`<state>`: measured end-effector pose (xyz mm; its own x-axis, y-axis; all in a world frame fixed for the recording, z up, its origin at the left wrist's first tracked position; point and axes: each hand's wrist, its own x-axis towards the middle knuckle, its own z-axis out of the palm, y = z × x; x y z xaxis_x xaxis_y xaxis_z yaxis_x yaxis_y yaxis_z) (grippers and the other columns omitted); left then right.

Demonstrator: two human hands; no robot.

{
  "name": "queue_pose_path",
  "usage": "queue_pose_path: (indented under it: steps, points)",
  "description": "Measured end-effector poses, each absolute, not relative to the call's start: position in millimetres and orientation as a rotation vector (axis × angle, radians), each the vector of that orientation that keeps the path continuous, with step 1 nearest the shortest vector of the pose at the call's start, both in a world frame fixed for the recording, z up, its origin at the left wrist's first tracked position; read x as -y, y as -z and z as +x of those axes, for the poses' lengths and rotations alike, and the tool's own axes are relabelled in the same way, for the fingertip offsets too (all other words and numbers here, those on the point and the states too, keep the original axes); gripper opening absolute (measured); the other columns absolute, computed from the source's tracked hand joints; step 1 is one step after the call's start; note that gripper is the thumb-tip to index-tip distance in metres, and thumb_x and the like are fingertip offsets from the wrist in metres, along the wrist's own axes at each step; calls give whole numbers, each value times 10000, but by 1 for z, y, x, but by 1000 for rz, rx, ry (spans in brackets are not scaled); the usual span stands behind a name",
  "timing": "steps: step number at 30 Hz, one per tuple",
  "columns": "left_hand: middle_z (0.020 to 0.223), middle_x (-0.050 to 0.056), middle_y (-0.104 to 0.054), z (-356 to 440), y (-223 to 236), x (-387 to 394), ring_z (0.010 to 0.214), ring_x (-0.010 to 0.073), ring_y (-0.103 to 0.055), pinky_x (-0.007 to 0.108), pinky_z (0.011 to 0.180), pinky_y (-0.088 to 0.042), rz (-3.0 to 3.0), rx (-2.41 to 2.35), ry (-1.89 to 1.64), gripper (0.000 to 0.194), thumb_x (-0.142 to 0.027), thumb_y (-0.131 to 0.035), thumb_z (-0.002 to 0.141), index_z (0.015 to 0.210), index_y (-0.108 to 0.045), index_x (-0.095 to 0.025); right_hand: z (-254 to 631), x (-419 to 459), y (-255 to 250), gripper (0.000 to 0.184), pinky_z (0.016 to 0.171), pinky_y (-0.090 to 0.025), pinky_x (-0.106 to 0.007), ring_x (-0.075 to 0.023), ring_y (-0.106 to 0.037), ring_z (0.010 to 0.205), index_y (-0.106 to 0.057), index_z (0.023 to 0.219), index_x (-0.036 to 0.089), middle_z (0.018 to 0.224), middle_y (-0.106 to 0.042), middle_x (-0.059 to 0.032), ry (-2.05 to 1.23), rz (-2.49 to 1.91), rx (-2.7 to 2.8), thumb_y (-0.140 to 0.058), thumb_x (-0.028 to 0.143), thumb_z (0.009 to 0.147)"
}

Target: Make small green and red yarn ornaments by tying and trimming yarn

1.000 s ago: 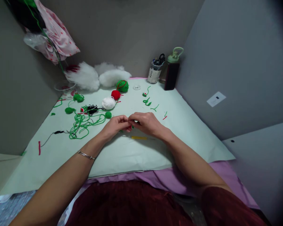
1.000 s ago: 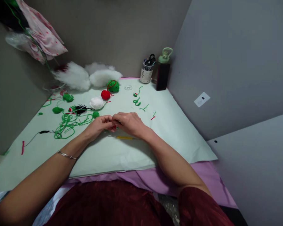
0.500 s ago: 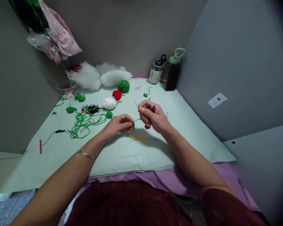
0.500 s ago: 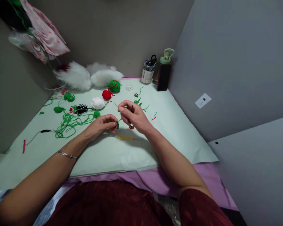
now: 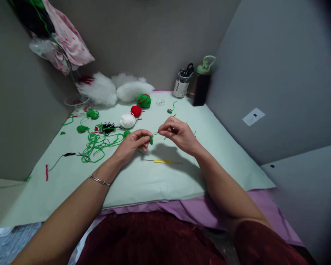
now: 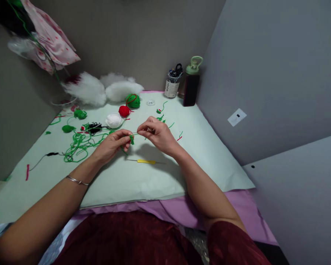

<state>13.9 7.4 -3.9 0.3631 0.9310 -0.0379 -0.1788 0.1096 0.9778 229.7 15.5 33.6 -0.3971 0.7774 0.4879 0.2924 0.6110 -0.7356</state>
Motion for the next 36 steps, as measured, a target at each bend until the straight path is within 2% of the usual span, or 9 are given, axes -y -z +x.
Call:
queue_pose_path:
  steps: [7,15,27,36]
  points:
    - [752,-19,-594,14,1,-7,626,93,-532,224,567,-459,1153,-827,-999,292,-368,-804,753,936,-683,-175,231,-14,-31,88,656,-361,-268,-104,-467,702,-703,893,195,836,-523,2,-527,-920,2146,-630,152,918]
    - [765,-17,-595,14,0,-7,629,91,-525,227,582,-461,1165,-832,-993,285,-362,-796,753,928,-674,-173,233,-15,-32,91,665,-364,-269,-114,-470,706,-688,884,202,835,-522,-4,-517,-944,2163,-612,193,932]
    - [743,-15,-611,13,2,-7,635,97,-559,228,608,-471,1189,-815,-954,278,-371,-779,783,934,-665,-167,225,-13,-29,81,669,-370,-251,-105,-469,690,-697,886,185,814,-512,5,-551,-906,2161,-628,159,920]
    - [756,-17,-623,13,3,-5,614,93,-577,226,606,-483,1185,-819,-927,279,-390,-748,817,970,-637,-184,221,-15,-24,77,669,-354,-247,-105,-472,685,-691,851,182,789,-562,3,-591,-1038,2100,-660,227,905]
